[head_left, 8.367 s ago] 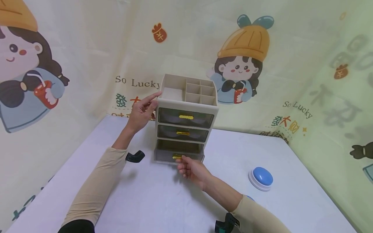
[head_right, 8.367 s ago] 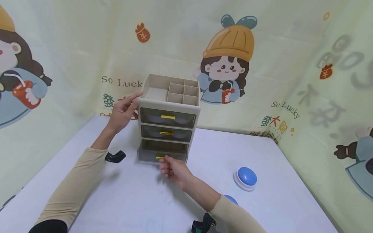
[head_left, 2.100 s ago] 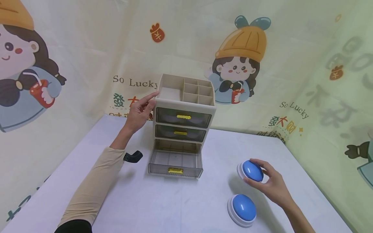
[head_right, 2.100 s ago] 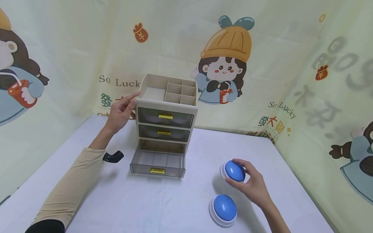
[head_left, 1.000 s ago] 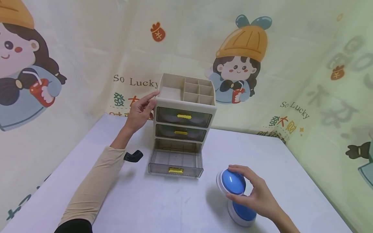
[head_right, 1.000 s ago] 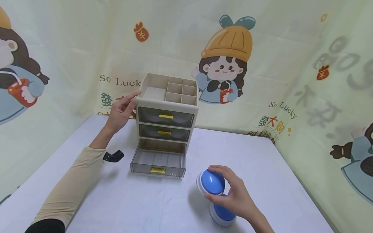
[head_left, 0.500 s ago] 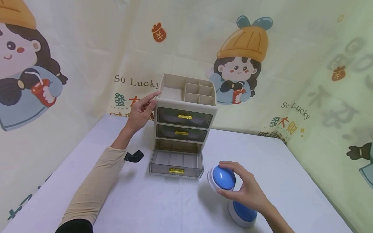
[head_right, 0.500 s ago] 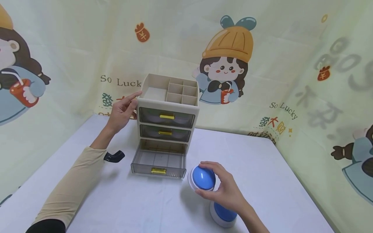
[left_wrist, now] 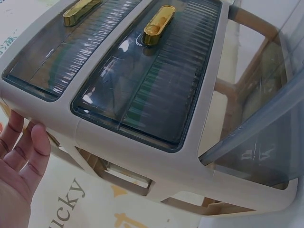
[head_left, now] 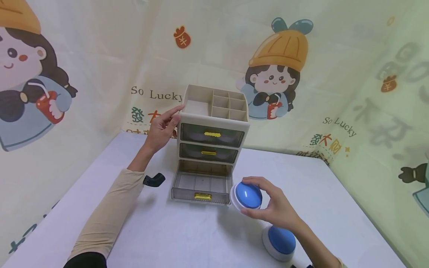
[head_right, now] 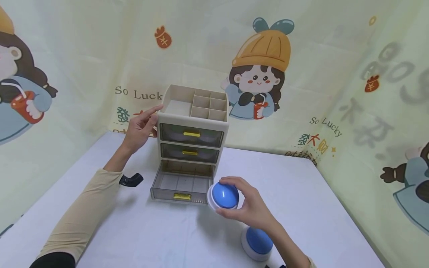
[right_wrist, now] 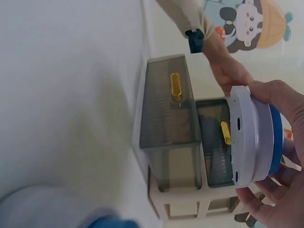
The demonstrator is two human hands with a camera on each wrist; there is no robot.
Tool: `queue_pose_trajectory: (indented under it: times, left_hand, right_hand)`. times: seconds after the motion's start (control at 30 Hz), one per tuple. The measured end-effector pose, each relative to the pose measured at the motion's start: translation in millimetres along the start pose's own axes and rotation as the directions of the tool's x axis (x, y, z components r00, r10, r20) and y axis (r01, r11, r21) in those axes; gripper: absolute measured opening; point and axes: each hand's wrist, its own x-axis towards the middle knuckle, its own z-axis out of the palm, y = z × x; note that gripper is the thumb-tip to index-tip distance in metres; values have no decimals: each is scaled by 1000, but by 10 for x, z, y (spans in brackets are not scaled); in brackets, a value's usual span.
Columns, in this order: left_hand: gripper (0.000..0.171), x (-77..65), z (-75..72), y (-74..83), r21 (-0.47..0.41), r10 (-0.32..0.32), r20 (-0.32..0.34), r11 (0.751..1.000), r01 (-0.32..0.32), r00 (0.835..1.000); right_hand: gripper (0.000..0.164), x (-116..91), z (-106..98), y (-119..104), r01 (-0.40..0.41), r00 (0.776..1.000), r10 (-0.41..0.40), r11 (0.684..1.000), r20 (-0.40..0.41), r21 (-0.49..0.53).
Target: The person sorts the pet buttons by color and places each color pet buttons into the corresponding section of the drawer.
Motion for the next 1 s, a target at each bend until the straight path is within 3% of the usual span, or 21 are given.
queue_pose_trajectory:
  times: [0.43, 1.0]
  left_hand:
    - [39, -19, -2, -25, -2, -4, -1, 1000, 4, 1000]
    - [39, -7, -6, 20, -1, -17, 3, 1000, 17, 1000]
  right_hand:
    - [64, 282, 112, -10, -86, 996, 83, 976, 21, 199]
    - [63, 614, 298, -15, -123, 991, 110, 975, 77, 184]
